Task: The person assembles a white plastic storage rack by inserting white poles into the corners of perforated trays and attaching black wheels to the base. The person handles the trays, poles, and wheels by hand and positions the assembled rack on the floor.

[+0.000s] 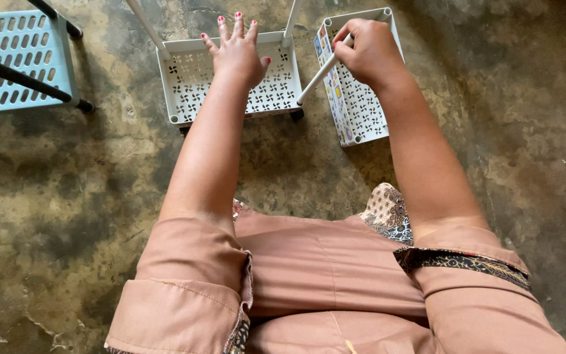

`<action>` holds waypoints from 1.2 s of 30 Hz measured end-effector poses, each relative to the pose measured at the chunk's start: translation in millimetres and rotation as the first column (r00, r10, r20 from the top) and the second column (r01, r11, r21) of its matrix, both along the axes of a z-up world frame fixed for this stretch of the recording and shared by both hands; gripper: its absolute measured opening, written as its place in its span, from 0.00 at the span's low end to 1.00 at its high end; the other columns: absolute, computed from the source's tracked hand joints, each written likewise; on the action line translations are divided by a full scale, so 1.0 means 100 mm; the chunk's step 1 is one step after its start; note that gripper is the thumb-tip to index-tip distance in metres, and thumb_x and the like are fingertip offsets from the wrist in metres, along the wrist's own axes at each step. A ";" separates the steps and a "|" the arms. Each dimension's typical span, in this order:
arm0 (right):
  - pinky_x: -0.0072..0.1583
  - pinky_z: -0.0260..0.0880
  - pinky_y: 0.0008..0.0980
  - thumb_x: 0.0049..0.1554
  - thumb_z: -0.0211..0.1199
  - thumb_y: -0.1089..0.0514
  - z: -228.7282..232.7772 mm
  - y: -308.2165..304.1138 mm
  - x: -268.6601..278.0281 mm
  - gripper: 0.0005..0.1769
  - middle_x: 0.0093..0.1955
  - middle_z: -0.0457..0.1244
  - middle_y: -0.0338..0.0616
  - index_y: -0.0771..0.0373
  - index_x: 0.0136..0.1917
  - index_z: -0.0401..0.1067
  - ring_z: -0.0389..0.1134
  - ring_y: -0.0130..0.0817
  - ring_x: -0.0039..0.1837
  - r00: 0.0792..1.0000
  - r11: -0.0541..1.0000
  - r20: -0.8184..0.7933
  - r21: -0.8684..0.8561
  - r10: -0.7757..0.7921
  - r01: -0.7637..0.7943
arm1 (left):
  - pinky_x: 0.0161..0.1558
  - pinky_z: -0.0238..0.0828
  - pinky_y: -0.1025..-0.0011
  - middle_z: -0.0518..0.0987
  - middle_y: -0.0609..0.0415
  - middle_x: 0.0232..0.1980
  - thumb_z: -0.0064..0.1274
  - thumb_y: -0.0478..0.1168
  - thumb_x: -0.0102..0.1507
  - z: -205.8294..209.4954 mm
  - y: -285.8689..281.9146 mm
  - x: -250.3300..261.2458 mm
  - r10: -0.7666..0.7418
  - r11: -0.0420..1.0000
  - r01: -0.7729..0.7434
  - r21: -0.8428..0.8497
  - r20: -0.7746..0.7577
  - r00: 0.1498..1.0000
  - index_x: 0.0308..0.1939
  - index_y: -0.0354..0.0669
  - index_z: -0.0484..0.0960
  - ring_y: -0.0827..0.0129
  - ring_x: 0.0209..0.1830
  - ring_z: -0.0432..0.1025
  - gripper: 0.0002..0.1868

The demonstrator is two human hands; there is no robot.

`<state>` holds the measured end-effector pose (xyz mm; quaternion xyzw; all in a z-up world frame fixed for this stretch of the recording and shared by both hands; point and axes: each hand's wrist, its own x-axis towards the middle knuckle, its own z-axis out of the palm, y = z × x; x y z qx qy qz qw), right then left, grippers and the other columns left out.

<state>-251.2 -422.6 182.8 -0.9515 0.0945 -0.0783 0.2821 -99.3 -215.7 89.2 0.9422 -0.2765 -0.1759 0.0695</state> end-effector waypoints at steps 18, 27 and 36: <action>0.46 0.72 0.41 0.55 0.68 0.58 0.14 0.33 0.01 0.07 0.41 0.70 0.53 0.60 0.47 0.81 0.72 0.48 0.42 0.948 0.936 -0.081 -0.150 0.309 -0.318 | 0.47 0.76 0.55 0.84 0.48 0.38 0.69 0.60 0.54 -0.24 -0.48 -0.26 -0.531 0.794 0.472 -0.383 -0.058 0.845 0.40 0.49 0.88 0.51 0.40 0.78 0.22; 0.48 0.72 0.43 0.56 0.70 0.57 0.15 0.28 0.04 0.08 0.42 0.70 0.55 0.61 0.48 0.81 0.72 0.50 0.43 0.962 0.950 -0.067 -0.149 0.266 -0.273 | 0.39 0.74 0.54 0.82 0.47 0.32 0.68 0.55 0.56 -0.59 -0.64 -0.23 -0.509 0.740 0.525 -0.419 0.161 0.846 0.33 0.46 0.87 0.48 0.34 0.76 0.17; 0.50 0.74 0.38 0.60 0.68 0.54 -0.20 -0.01 0.01 0.13 0.50 0.72 0.49 0.56 0.58 0.76 0.73 0.38 0.47 0.975 0.968 -0.079 0.157 0.210 -0.195 | 0.42 0.74 0.54 0.82 0.45 0.36 0.65 0.50 0.61 -0.49 -0.67 -0.37 -0.457 0.779 0.452 -0.435 0.099 0.884 0.36 0.45 0.85 0.47 0.37 0.76 0.14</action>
